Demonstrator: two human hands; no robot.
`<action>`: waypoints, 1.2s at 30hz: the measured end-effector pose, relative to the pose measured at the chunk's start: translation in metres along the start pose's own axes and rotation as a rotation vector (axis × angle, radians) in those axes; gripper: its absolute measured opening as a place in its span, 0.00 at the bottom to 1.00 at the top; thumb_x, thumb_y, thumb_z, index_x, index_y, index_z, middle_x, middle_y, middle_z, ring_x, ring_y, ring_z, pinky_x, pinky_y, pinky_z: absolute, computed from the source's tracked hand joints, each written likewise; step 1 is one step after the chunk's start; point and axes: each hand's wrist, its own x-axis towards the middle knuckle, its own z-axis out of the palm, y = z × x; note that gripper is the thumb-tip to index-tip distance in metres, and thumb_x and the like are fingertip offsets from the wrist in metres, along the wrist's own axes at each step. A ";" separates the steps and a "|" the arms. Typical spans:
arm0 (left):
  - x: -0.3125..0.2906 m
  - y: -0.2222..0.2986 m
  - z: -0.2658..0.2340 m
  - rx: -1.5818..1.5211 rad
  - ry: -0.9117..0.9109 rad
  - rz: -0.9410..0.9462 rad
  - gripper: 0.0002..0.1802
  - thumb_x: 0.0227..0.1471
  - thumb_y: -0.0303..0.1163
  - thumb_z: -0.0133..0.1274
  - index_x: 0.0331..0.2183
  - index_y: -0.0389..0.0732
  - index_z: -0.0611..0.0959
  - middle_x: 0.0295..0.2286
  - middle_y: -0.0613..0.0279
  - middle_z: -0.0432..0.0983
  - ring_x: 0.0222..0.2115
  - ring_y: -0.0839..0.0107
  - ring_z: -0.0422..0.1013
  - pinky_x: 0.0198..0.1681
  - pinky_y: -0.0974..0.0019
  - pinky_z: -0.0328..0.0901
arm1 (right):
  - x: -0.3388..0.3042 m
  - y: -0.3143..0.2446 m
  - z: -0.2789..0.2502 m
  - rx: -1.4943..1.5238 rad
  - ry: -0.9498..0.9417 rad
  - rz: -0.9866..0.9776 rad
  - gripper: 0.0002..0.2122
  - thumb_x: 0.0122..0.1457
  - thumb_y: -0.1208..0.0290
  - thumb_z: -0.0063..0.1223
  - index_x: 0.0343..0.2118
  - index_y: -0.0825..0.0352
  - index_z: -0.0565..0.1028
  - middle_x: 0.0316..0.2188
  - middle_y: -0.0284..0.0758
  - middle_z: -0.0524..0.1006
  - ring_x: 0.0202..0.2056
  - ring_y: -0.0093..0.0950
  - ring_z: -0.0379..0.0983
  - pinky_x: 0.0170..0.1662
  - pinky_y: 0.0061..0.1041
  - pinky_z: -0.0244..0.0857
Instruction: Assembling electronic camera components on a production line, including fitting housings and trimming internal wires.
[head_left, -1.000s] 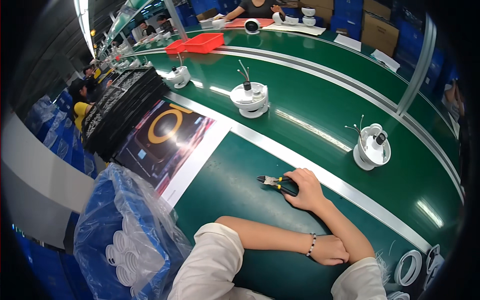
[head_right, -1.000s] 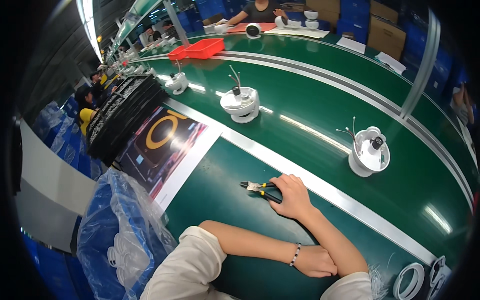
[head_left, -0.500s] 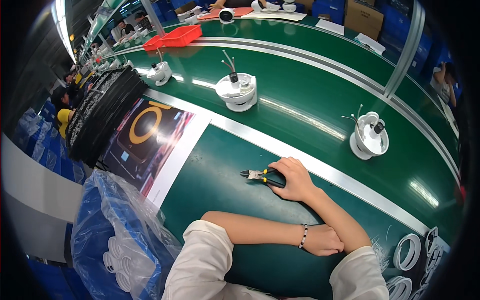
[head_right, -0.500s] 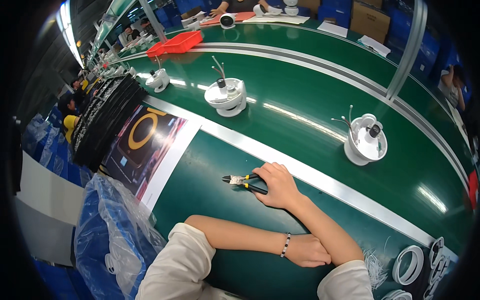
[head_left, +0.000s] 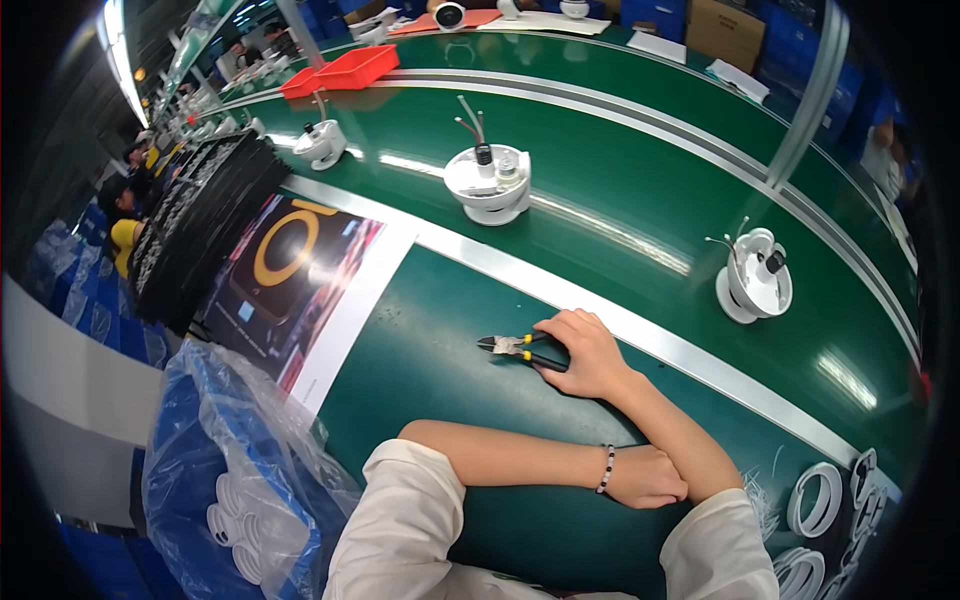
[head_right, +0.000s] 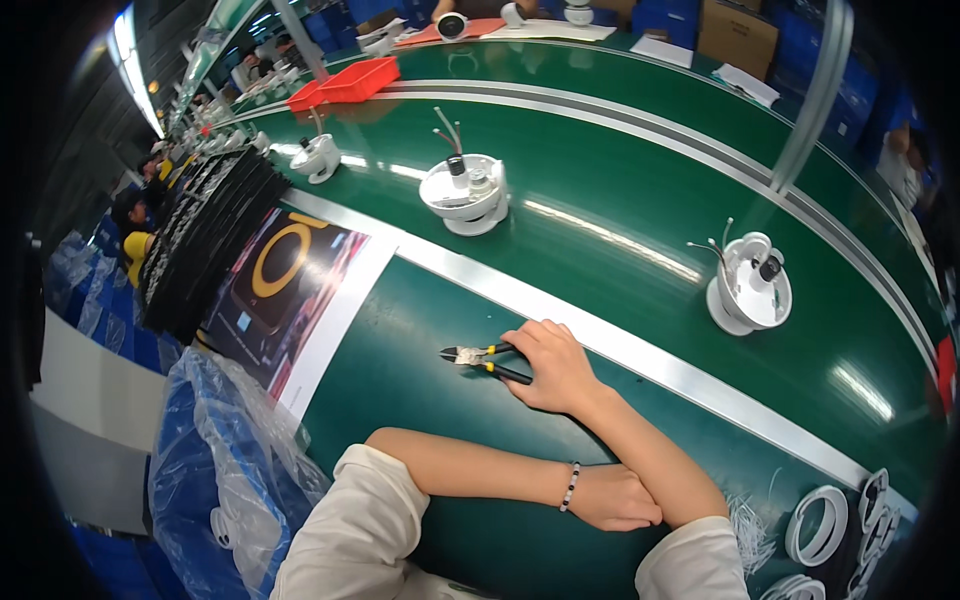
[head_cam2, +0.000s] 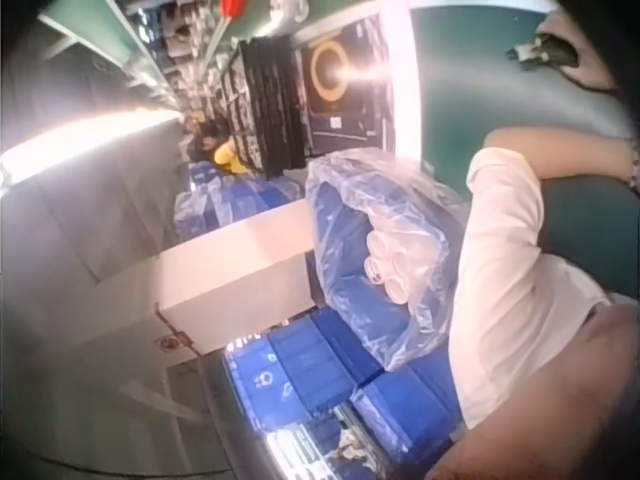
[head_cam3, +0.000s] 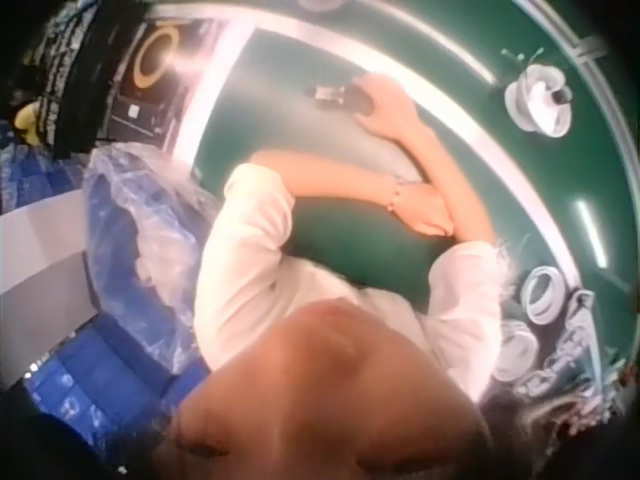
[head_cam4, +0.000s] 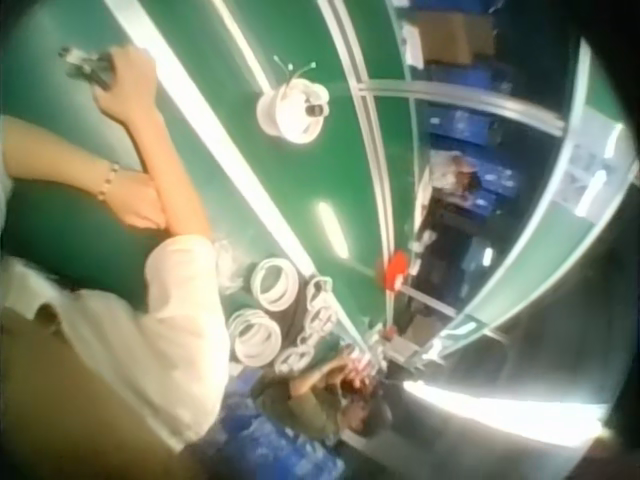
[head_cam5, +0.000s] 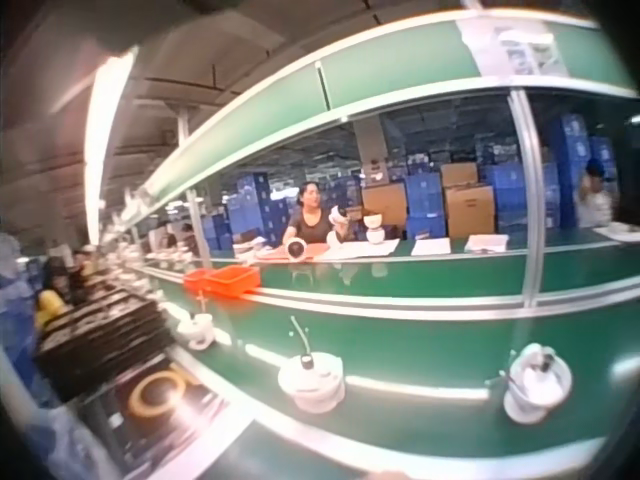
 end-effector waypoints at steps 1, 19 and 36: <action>-0.001 0.001 -0.002 -0.004 0.030 -0.014 0.04 0.39 0.25 0.50 0.23 0.38 0.72 0.21 0.55 0.69 0.24 0.57 0.67 0.27 0.59 0.62 | 0.001 -0.001 0.000 0.000 -0.006 -0.001 0.19 0.34 0.68 0.60 0.33 0.65 0.71 0.26 0.34 0.68 0.30 0.33 0.64 0.35 0.28 0.57; 0.002 -0.011 -0.013 -0.097 0.048 -0.158 0.04 0.41 0.28 0.47 0.23 0.38 0.75 0.19 0.56 0.72 0.22 0.56 0.69 0.25 0.59 0.63 | 0.120 0.029 -0.107 -0.199 0.298 -0.209 0.17 0.33 0.78 0.56 0.33 0.66 0.72 0.27 0.35 0.73 0.27 0.27 0.67 0.31 0.22 0.63; 0.011 -0.016 -0.013 -0.095 0.085 -0.193 0.03 0.40 0.28 0.47 0.21 0.40 0.74 0.19 0.54 0.72 0.22 0.55 0.69 0.26 0.57 0.63 | 0.223 0.111 -0.118 -1.024 -0.405 -0.295 0.21 0.31 0.73 0.60 0.35 0.63 0.71 0.29 0.33 0.69 0.36 0.30 0.64 0.40 0.27 0.58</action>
